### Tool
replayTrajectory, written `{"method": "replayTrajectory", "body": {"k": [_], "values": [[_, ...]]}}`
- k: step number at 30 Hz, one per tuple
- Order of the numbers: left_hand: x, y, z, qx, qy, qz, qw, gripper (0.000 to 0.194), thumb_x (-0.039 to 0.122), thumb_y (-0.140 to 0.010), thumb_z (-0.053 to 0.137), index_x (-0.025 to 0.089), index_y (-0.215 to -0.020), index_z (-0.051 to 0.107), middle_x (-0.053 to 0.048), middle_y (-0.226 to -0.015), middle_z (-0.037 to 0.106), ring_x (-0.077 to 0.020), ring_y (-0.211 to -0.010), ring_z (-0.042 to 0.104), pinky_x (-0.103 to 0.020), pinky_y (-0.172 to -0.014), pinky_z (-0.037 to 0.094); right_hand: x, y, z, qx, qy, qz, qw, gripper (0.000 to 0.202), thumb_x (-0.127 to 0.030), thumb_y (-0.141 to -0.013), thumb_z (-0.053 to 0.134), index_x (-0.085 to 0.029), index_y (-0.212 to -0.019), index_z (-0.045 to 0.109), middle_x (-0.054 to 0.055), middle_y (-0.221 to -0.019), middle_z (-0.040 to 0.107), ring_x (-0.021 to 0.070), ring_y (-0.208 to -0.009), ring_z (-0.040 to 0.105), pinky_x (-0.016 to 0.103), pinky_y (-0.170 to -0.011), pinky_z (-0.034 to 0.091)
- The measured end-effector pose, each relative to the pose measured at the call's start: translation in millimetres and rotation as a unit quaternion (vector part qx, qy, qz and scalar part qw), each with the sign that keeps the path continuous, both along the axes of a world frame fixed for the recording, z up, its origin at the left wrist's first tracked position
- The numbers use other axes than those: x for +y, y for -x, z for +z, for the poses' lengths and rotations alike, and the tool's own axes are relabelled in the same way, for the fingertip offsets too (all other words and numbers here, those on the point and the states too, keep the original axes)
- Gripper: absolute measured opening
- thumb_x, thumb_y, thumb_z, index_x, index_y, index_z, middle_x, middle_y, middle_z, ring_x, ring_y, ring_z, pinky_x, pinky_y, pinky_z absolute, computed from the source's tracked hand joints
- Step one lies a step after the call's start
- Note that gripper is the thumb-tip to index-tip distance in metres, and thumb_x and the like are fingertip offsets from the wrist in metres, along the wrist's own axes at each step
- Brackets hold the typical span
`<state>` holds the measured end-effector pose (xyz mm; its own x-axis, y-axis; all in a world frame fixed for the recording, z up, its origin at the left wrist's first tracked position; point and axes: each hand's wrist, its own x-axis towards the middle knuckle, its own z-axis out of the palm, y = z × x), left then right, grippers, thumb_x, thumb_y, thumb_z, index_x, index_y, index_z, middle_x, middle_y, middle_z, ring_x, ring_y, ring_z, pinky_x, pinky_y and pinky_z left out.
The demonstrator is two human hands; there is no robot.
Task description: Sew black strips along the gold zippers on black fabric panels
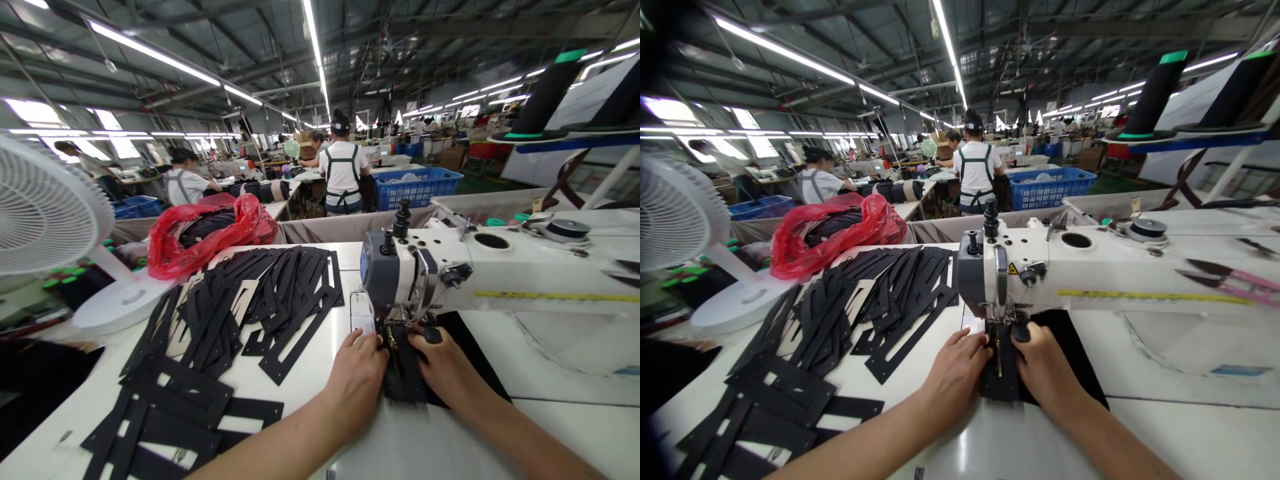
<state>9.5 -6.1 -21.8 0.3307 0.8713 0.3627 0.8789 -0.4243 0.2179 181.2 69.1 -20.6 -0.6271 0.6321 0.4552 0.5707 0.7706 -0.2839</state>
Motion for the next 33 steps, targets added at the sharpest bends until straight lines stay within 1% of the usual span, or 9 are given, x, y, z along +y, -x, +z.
{"method": "replayTrajectory", "body": {"k": [4,8,14,19,23,26,28,30,33], "values": [[-3,-5,3.2,-0.003,0.01,0.034,0.999,0.014,0.009,-0.076,0.053,0.015,-0.088,0.058,-0.008,-0.09,0.056,-0.0233,-0.083,0.051,-0.039,-0.075,0.046,8,3,1.6,0.006,-0.01,0.042,0.999,0.025,-0.01,-0.081,0.04,-0.019,-0.08,0.063,0.007,-0.083,0.066,0.0207,-0.079,0.062,0.032,-0.07,0.05],[-5,-6,2.3,-0.018,-0.001,0.022,1.0,0.015,0.011,-0.081,0.052,0.016,-0.095,0.057,-0.006,-0.091,0.054,-0.0225,-0.084,0.048,-0.038,-0.075,0.044,15,2,-3.5,0.019,-0.012,0.049,0.999,0.021,-0.013,-0.079,0.043,-0.019,-0.082,0.063,0.008,-0.085,0.067,0.0215,-0.08,0.063,0.032,-0.071,0.051],[-4,-6,2.3,-0.003,0.004,0.012,1.0,0.021,0.013,-0.084,0.051,0.018,-0.103,0.058,-0.007,-0.093,0.052,-0.0238,-0.088,0.046,-0.038,-0.075,0.043,19,2,-6.3,0.024,0.012,0.033,0.999,0.018,-0.014,-0.077,0.046,-0.02,-0.073,0.062,0.004,-0.08,0.068,0.0181,-0.077,0.064,0.028,-0.072,0.051],[-4,-5,3.4,0.005,0.011,0.006,1.0,0.023,0.011,-0.084,0.049,0.016,-0.104,0.059,-0.008,-0.094,0.052,-0.0245,-0.089,0.046,-0.039,-0.076,0.043,13,8,-7.7,0.009,0.033,-0.047,0.998,0.016,-0.018,-0.076,0.048,-0.018,-0.073,0.063,0.007,-0.081,0.068,0.0228,-0.083,0.063,0.031,-0.075,0.048],[-3,-4,4.0,0.012,0.017,-0.002,1.0,0.025,0.013,-0.085,0.048,0.015,-0.107,0.059,-0.009,-0.095,0.051,-0.0248,-0.091,0.046,-0.039,-0.076,0.044,22,18,-17.1,-0.018,0.06,-0.133,0.989,0.02,-0.019,-0.078,0.047,-0.017,-0.064,0.062,0.009,-0.066,0.065,0.024,-0.067,0.063,0.031,-0.06,0.046],[-1,-2,5.1,0.019,0.017,-0.003,1.0,0.026,0.014,-0.086,0.047,0.016,-0.109,0.06,-0.009,-0.095,0.052,-0.0246,-0.091,0.048,-0.04,-0.076,0.045,30,23,-20.0,-0.034,0.063,-0.169,0.983,0.027,-0.021,-0.08,0.047,-0.015,-0.058,0.061,0.01,-0.058,0.061,0.0242,-0.057,0.061,0.032,-0.054,0.043],[-1,1,5.5,0.011,0.021,-0.003,1.0,0.027,0.014,-0.085,0.048,0.017,-0.109,0.06,-0.009,-0.097,0.054,-0.0242,-0.092,0.05,-0.04,-0.077,0.047,26,20,-16.4,-0.034,0.053,-0.161,0.985,0.028,-0.022,-0.082,0.045,-0.015,-0.061,0.062,0.011,-0.061,0.062,0.0251,-0.061,0.062,0.033,-0.055,0.045],[-4,5,5.2,-0.013,0.02,-0.01,1.0,0.03,0.012,-0.083,0.049,0.016,-0.112,0.058,-0.009,-0.101,0.056,-0.0232,-0.094,0.052,-0.039,-0.079,0.049,10,13,-10.5,-0.03,0.04,-0.128,0.99,0.025,-0.022,-0.083,0.045,-0.015,-0.071,0.065,0.012,-0.074,0.066,0.0254,-0.073,0.063,0.035,-0.064,0.049],[-14,7,3.1,-0.036,-0.01,-0.033,0.999,0.03,0.008,-0.083,0.047,0.013,-0.11,0.058,-0.009,-0.106,0.062,-0.0198,-0.095,0.058,-0.034,-0.082,0.051,-23,-6,-5.1,-0.016,-0.002,-0.019,1.0,0.023,-0.019,-0.084,0.044,-0.017,-0.091,0.066,0.011,-0.103,0.065,0.0233,-0.1,0.059,0.037,-0.086,0.048]]}}
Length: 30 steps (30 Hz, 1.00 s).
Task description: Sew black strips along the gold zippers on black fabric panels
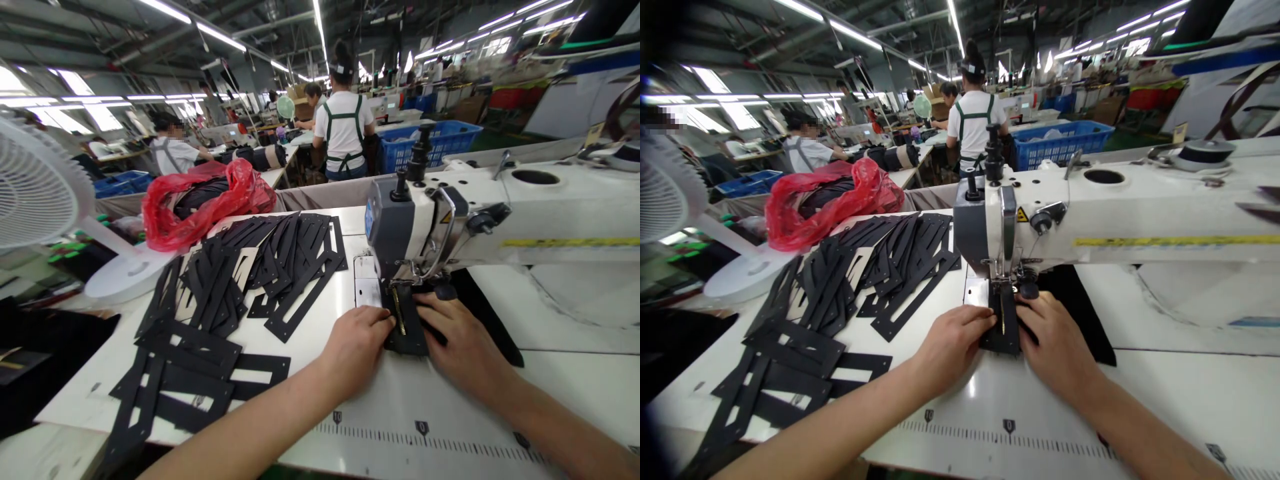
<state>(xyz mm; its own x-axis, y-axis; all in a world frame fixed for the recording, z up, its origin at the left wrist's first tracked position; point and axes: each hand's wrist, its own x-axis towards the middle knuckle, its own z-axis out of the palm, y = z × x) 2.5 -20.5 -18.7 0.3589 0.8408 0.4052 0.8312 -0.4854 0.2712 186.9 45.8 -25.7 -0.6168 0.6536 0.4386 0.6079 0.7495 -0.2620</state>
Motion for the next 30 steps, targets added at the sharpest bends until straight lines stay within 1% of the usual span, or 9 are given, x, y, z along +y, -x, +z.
{"method": "replayTrajectory", "body": {"k": [2,4,8,12,17,21,25,30], "values": [[-7,-2,-1.8,0.018,-0.042,-0.014,0.999,0.025,0.008,-0.085,0.044,0.01,-0.104,0.06,-0.01,-0.103,0.065,-0.0188,-0.092,0.061,-0.033,-0.083,0.052,-19,-11,-0.8,0.002,-0.049,0.085,0.995,0.029,-0.014,-0.085,0.041,-0.015,-0.1,0.065,0.011,-0.109,0.064,0.0221,-0.109,0.055,0.039,-0.094,0.046],[-11,-6,-3.4,0.048,-0.082,-0.018,0.995,0.023,0.008,-0.086,0.043,0.008,-0.1,0.061,-0.012,-0.101,0.066,-0.0194,-0.091,0.063,-0.034,-0.085,0.052,-30,-16,-3.1,-0.004,-0.085,0.125,0.989,0.032,-0.011,-0.087,0.038,-0.013,-0.106,0.064,0.013,-0.11,0.064,0.0219,-0.111,0.055,0.041,-0.095,0.047],[-11,-13,-6.8,0.091,-0.108,-0.01,0.99,0.022,0.009,-0.087,0.042,0.007,-0.098,0.06,-0.013,-0.1,0.066,-0.0197,-0.095,0.063,-0.034,-0.088,0.051,-31,-16,-4.6,-0.012,-0.092,0.117,0.989,0.034,-0.009,-0.088,0.037,-0.01,-0.108,0.063,0.014,-0.112,0.063,0.0219,-0.11,0.056,0.041,-0.094,0.048],[-5,-15,-9.1,0.093,-0.097,-0.005,0.991,0.021,0.009,-0.088,0.04,0.009,-0.095,0.06,-0.012,-0.098,0.066,-0.0191,-0.095,0.061,-0.034,-0.088,0.05,-25,-12,-1.9,-0.001,-0.088,0.114,0.99,0.035,-0.008,-0.087,0.037,-0.012,-0.108,0.064,0.013,-0.111,0.064,0.0213,-0.109,0.057,0.04,-0.094,0.048],[2,-11,-4.6,0.084,-0.092,-0.026,0.992,0.02,0.009,-0.088,0.041,0.008,-0.093,0.06,-0.012,-0.094,0.064,-0.0194,-0.091,0.061,-0.034,-0.086,0.05,-18,-11,-1.6,0.009,-0.08,0.118,0.99,0.035,-0.008,-0.085,0.038,-0.013,-0.109,0.064,0.013,-0.112,0.064,0.0217,-0.109,0.057,0.04,-0.094,0.047],[10,-9,-1.7,0.088,-0.091,-0.022,0.992,0.02,0.009,-0.09,0.04,0.008,-0.09,0.06,-0.011,-0.088,0.064,-0.019,-0.084,0.062,-0.034,-0.081,0.052,-11,-9,-1.2,0.014,-0.061,0.115,0.991,0.034,-0.009,-0.084,0.041,-0.013,-0.109,0.064,0.013,-0.111,0.063,0.023,-0.108,0.057,0.041,-0.094,0.048],[18,-8,-3.7,0.096,-0.083,-0.006,0.992,0.021,0.01,-0.091,0.04,0.01,-0.089,0.06,-0.009,-0.084,0.063,-0.0183,-0.077,0.06,-0.034,-0.076,0.053,-5,-4,0.2,0.036,-0.042,0.107,0.993,0.032,-0.008,-0.082,0.043,-0.017,-0.104,0.065,0.01,-0.107,0.065,0.0219,-0.105,0.059,0.039,-0.093,0.049],[26,-6,-7.2,0.076,-0.081,0.007,0.994,0.02,0.012,-0.092,0.041,0.01,-0.091,0.061,-0.008,-0.08,0.061,-0.0205,-0.078,0.059,-0.035,-0.073,0.053,4,0,-2.3,0.046,-0.026,0.092,0.994,0.028,-0.006,-0.08,0.043,-0.017,-0.093,0.066,0.009,-0.093,0.067,0.021,-0.097,0.062,0.037,-0.089,0.051]]}}
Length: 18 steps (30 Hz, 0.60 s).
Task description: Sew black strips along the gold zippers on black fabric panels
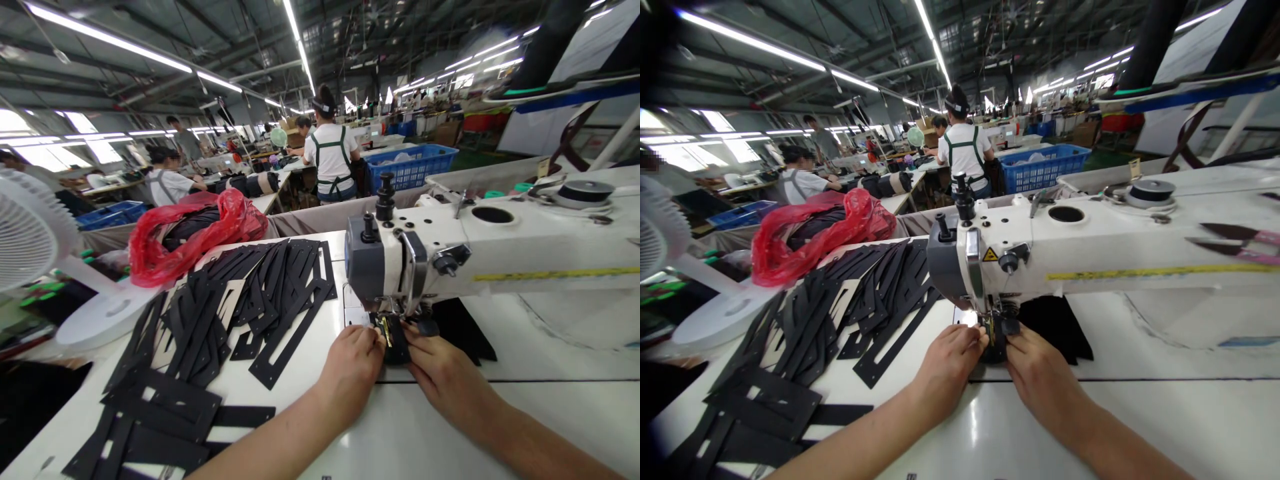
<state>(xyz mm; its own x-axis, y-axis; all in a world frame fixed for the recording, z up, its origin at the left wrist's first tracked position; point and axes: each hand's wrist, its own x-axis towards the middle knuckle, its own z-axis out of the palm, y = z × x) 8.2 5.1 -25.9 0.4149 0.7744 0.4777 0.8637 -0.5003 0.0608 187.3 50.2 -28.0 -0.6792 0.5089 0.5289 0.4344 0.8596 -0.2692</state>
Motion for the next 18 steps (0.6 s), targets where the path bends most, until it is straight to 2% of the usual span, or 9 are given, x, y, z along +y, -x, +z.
{"method": "replayTrajectory", "body": {"k": [4,8,12,18], "values": [[1.5,3.2,-1.5,-0.025,0.008,0.01,1.0,0.019,0.013,-0.091,0.042,0.012,-0.094,0.06,-0.007,-0.081,0.061,-0.0202,-0.076,0.058,-0.034,-0.071,0.054,4.8,1.1,-2.0,0.003,-0.008,0.004,1.0,0.028,-0.005,-0.079,0.043,-0.016,-0.091,0.065,0.009,-0.091,0.067,0.0225,-0.098,0.061,0.039,-0.089,0.051],[-3.3,4.3,-2.1,-0.048,-0.027,-0.022,0.998,0.018,0.012,-0.091,0.042,0.011,-0.097,0.06,-0.007,-0.086,0.064,-0.019,-0.079,0.061,-0.032,-0.073,0.054,2.2,0.7,-0.9,0.016,-0.014,-0.004,1.0,0.028,-0.007,-0.084,0.04,-0.017,-0.089,0.066,0.009,-0.091,0.067,0.0201,-0.094,0.063,0.036,-0.087,0.051],[-6.1,1.7,-3.4,-0.027,-0.07,-0.044,0.996,0.019,0.009,-0.091,0.042,0.009,-0.088,0.06,-0.007,-0.08,0.064,-0.0181,-0.077,0.063,-0.032,-0.074,0.054,-0.9,0.0,0.3,0.023,-0.027,-0.014,0.999,0.03,-0.007,-0.083,0.04,-0.018,-0.091,0.067,0.008,-0.088,0.068,0.0203,-0.09,0.064,0.036,-0.084,0.053],[-1.9,3.0,-3.2,0.002,-0.059,-0.045,0.997,0.023,0.009,-0.092,0.037,0.01,-0.087,0.059,-0.007,-0.078,0.062,-0.0163,-0.075,0.061,-0.031,-0.073,0.053,4.9,0.9,0.7,0.015,-0.031,-0.007,0.999,0.03,-0.007,-0.083,0.038,-0.017,-0.09,0.066,0.01,-0.092,0.068,0.0216,-0.092,0.064,0.036,-0.082,0.054]]}}
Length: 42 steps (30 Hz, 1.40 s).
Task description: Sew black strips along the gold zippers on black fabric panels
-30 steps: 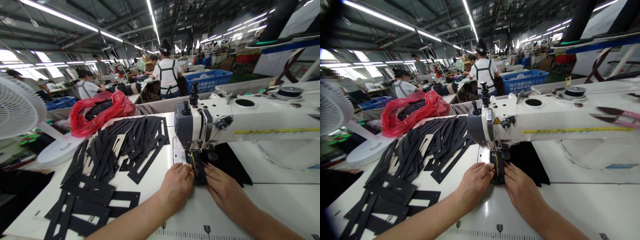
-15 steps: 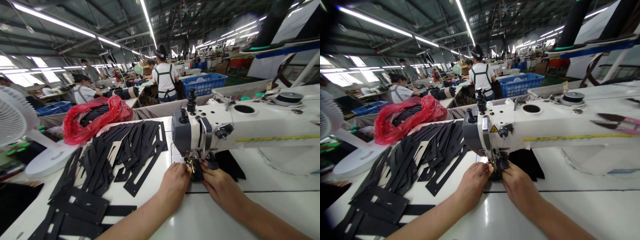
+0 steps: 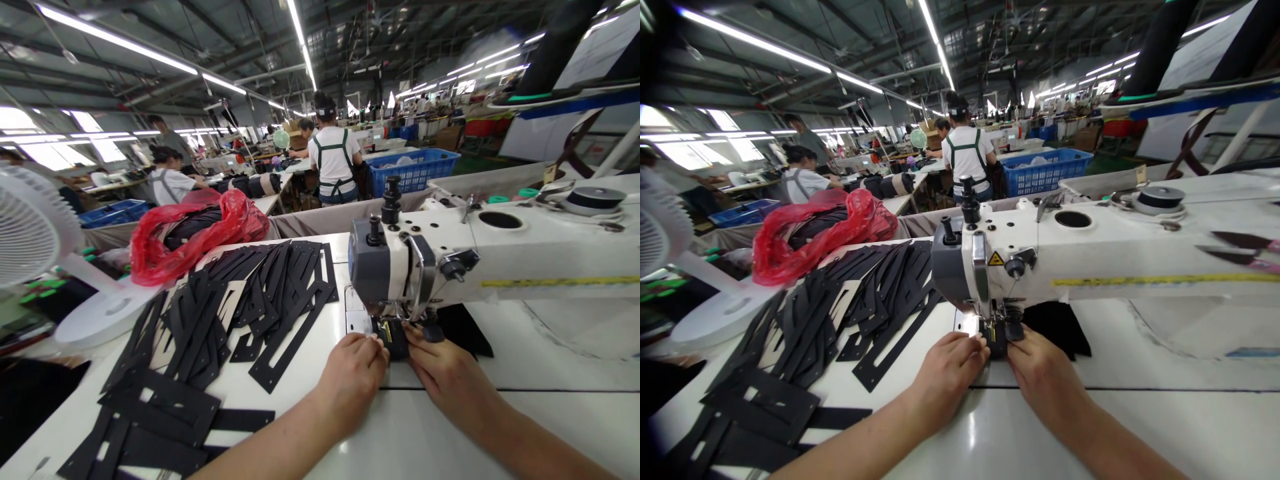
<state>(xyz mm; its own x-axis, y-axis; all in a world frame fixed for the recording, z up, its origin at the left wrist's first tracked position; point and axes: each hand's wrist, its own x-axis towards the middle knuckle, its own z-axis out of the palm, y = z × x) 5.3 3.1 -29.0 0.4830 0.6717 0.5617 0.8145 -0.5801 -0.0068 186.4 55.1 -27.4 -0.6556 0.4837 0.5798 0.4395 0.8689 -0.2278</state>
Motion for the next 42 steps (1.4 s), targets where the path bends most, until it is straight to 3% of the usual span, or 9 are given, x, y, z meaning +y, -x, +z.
{"method": "replayTrajectory", "body": {"k": [5,15,20,31,42], "values": [[6,3,1.3,0.015,0.014,0.007,1.0,0.022,0.01,-0.092,0.038,0.01,-0.087,0.059,-0.006,-0.075,0.059,-0.0171,-0.072,0.059,-0.032,-0.07,0.053,8,1,-3.8,-0.012,-0.002,-0.013,1.0,0.029,-0.009,-0.084,0.037,-0.017,-0.084,0.065,0.01,-0.09,0.067,0.023,-0.092,0.064,0.037,-0.081,0.053],[13,4,-6.4,-0.035,0.066,0.043,0.996,0.016,0.011,-0.088,0.043,0.014,-0.09,0.059,-0.008,-0.084,0.058,-0.0213,-0.084,0.056,-0.034,-0.074,0.05,18,3,-10.2,-0.018,-0.008,-0.033,0.999,0.028,-0.013,-0.086,0.037,-0.019,-0.091,0.064,0.008,-0.088,0.069,0.0207,-0.08,0.065,0.032,-0.074,0.053],[13,4,-5.4,-0.047,0.091,0.046,0.994,0.017,0.011,-0.088,0.043,0.015,-0.091,0.059,-0.007,-0.083,0.057,-0.0207,-0.081,0.055,-0.035,-0.073,0.049,18,3,-8.8,-0.023,-0.01,-0.039,0.999,0.028,-0.013,-0.086,0.037,-0.019,-0.09,0.064,0.008,-0.088,0.069,0.0209,-0.079,0.065,0.032,-0.073,0.053],[15,4,1.3,-0.011,0.097,0.051,0.994,0.011,0.014,-0.086,0.048,0.013,-0.086,0.058,-0.007,-0.08,0.057,-0.0205,-0.074,0.054,-0.034,-0.069,0.049,23,0,-14.4,-0.036,-0.034,-0.035,0.998,0.024,-0.013,-0.085,0.039,-0.016,-0.087,0.062,0.011,-0.089,0.068,0.0233,-0.078,0.066,0.034,-0.069,0.054],[17,1,-8.7,-0.017,0.079,0.083,0.993,0.009,0.014,-0.086,0.051,0.015,-0.085,0.06,-0.007,-0.085,0.059,-0.0208,-0.076,0.056,-0.033,-0.066,0.05,25,3,-13.3,-0.009,-0.043,-0.026,0.999,0.03,-0.014,-0.089,0.035,-0.017,-0.095,0.064,0.01,-0.092,0.069,0.0209,-0.082,0.066,0.032,-0.073,0.054]]}}
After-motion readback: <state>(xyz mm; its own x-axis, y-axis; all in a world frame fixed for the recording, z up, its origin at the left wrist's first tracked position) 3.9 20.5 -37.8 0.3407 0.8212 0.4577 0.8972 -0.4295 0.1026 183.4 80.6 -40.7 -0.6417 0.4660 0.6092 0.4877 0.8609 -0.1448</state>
